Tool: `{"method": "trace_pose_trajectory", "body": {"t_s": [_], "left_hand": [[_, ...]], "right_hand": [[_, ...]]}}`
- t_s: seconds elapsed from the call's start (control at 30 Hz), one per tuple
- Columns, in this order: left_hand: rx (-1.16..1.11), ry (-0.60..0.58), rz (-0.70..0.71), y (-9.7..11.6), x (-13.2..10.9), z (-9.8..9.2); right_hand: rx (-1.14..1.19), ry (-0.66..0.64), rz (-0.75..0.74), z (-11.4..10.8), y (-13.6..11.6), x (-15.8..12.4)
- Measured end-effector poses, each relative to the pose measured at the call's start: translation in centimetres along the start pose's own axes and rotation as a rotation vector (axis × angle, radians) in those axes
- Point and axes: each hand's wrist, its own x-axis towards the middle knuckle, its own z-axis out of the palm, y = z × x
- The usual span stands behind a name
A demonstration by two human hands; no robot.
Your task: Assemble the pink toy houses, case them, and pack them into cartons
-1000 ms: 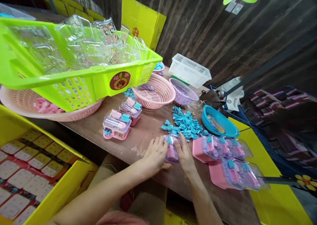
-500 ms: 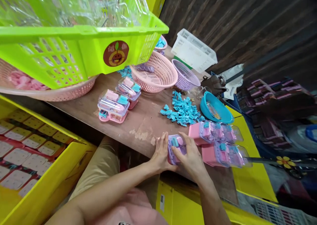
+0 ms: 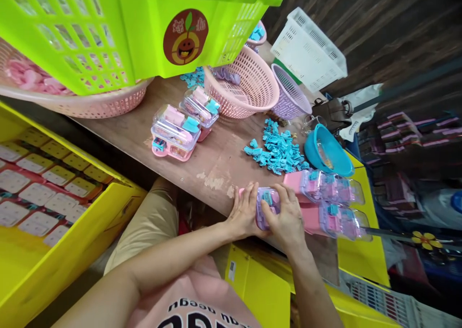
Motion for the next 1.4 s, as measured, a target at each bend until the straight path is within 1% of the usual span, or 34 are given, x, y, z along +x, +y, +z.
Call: {"method": "trace_pose_trajectory", "body": {"t_s": [0.13, 0.27, 0.37, 0.5, 0.7, 0.93, 1.03, 1.13, 1.2, 1.27, 1.33, 1.37, 1.4], "left_hand": [[-0.016, 0.009, 0.014, 0.1, 0.3, -0.2], [-0.019, -0.008, 0.012, 0.0, 0.4, -0.3], [-0.013, -0.002, 0.028, -0.1, 0.4, -0.3], [-0.001, 0.014, 0.048, -0.4, 0.3, 0.0], [0.001, 0.015, 0.057, -0.5, 0.2, 0.1], [0.010, 0.024, 0.087, -0.6, 0.1, 0.0], [0.006, 0.022, 0.090, -0.6, 0.1, -0.1], [-0.020, 0.028, 0.071, -0.6, 0.2, -0.1], [-0.036, 0.022, 0.059, -0.5, 0.3, 0.1], [-0.037, 0.004, 0.051, -0.5, 0.4, 0.4], [-0.027, -0.043, 0.054, -0.4, 0.5, 0.2], [-0.022, -0.084, 0.074, -0.3, 0.5, -0.3], [-0.019, -0.123, 0.113, -0.3, 0.5, -1.3]], "right_hand": [[-0.182, -0.050, 0.007, -0.4, -0.6, -0.2], [-0.408, -0.058, 0.001, -0.7, -1.7, -0.5], [-0.527, -0.054, 0.003, -0.8, -2.6, -0.6], [-0.601, -0.050, -0.009, -0.8, -3.5, -0.7], [-0.684, -0.037, -0.050, -1.0, -4.1, -0.4], [-0.768, -0.059, -0.071, -0.9, -5.1, -0.2], [-0.771, -0.062, -0.060, -0.9, -5.4, -0.1], [-0.723, -0.129, -0.041, -1.1, -4.9, 0.4], [-0.646, -0.176, -0.027, -1.1, -4.0, 0.9], [-0.517, -0.202, -0.023, -1.0, -3.0, 1.1], [-0.379, -0.158, -0.005, -0.7, -2.1, 0.8], [-0.328, -0.120, 0.013, -0.5, -1.6, 0.4], [-0.293, -0.084, 0.034, -0.4, -1.0, -0.2]]}}
